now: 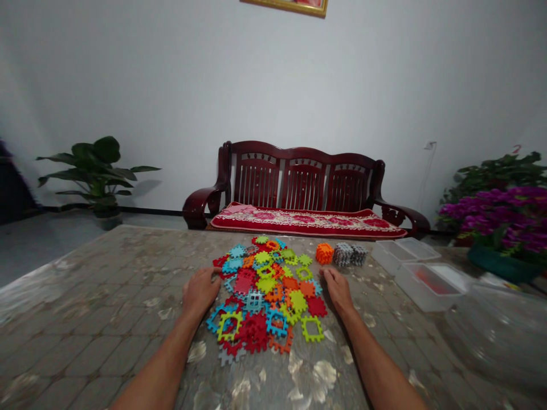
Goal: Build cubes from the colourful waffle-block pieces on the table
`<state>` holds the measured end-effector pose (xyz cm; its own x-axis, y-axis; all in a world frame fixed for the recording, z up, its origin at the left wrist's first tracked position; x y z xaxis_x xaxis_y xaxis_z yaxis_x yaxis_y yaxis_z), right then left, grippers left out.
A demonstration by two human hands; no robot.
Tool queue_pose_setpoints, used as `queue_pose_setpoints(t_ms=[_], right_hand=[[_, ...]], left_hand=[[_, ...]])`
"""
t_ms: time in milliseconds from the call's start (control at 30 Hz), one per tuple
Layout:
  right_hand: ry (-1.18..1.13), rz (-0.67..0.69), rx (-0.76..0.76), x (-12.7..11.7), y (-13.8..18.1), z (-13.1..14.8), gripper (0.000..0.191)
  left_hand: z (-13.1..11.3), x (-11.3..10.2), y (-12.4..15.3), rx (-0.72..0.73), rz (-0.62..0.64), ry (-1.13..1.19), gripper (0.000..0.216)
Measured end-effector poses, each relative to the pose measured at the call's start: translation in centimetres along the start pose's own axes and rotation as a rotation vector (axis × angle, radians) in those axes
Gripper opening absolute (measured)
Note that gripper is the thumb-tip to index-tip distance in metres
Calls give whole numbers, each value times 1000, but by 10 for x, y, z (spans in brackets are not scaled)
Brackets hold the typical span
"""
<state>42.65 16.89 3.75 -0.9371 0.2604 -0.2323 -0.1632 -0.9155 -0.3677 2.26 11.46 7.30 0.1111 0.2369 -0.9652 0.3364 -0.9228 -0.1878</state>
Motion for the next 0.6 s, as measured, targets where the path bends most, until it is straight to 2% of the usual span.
queue_pose_setpoints(t_ms=[600], right_hand=[[-5,0,-28,2,1,1,47]], left_hand=[[0,1,0,26,-4,-7,39]])
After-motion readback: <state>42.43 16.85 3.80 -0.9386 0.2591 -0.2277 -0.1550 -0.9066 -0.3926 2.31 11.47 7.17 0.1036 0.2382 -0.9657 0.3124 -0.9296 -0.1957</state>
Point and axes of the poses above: each hand's wrist, its own y-axis away from the middle knuckle, its own x-axis out of the palm, z = x × y, the point moved 1 cm from there along -y, towards the middle knuckle, and after that the axes turned 12 degrees about -y, right-handed, at the moved point
